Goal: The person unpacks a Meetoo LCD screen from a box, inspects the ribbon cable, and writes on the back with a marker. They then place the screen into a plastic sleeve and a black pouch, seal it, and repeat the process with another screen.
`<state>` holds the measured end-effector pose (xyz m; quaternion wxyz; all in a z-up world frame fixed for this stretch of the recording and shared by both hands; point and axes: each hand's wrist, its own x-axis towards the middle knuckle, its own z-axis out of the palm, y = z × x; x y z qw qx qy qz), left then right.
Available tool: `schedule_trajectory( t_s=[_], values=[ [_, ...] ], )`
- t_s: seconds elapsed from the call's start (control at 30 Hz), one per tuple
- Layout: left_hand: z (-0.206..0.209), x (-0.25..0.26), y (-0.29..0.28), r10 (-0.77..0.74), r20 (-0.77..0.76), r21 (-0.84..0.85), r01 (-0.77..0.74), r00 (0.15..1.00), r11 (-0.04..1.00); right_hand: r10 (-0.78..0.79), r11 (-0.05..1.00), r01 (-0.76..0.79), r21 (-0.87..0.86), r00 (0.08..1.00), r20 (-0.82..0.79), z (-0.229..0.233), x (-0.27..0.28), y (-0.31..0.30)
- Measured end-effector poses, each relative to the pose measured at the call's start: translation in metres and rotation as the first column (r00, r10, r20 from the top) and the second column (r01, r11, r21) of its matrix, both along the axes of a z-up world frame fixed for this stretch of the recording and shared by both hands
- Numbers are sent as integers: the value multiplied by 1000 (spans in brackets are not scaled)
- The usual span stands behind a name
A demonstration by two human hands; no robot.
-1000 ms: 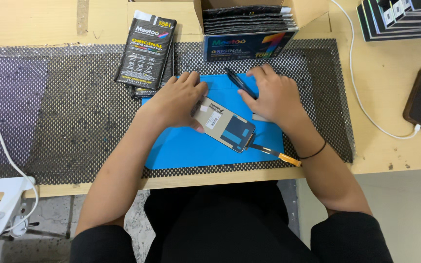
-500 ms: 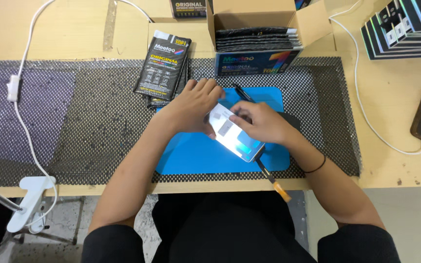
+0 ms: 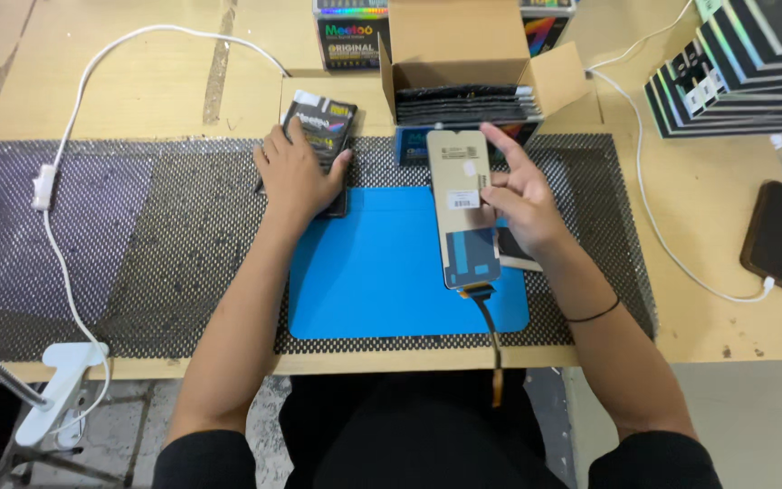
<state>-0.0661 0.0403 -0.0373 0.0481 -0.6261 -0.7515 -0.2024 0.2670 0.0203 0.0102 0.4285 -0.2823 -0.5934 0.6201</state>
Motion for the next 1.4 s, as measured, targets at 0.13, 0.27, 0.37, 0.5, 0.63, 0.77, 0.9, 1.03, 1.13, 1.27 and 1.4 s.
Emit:
schedule_trajectory(
  t_s=[0.13,0.27,0.37,0.5,0.63,0.77,0.9,1.03,1.13,1.27,1.4],
  values=[
    [18,6,-7,16,18,18,-16,1000,1000,-32,999,33,21,997,-64,-10,14,10],
    [55,31,-28,-56,128,474,-11,990,880,-179,984,176,-35,944,-276,-12,20,17],
    [62,55,-39,-263,119,715,101,958,692,-287,957,277,-86,860,-422,-5,17,13],
    [51,94,-60,-541,-19,744,373,841,554,-506,856,479,-193,706,-495,-12,27,23],
    [37,113,-76,-585,-114,641,509,803,574,-643,761,564,-320,592,-486,-24,50,40],
    [40,117,-77,-630,-152,505,608,761,613,-710,666,693,-276,475,-520,-9,49,36],
    [39,119,-79,-599,-152,513,581,786,633,-698,643,764,-48,559,-448,4,25,18],
    [40,117,-79,-562,-170,537,554,809,636,-608,686,717,124,659,-443,-5,16,12],
    [42,117,-80,-534,-210,539,553,819,636,-549,714,640,285,763,-339,-14,6,7],
    [42,111,-75,-568,-38,561,488,822,669,-490,806,506,308,861,-133,-7,-17,-7],
    [41,108,-68,-606,67,552,476,793,684,-453,851,428,303,891,13,-22,-22,-3]
  ],
)
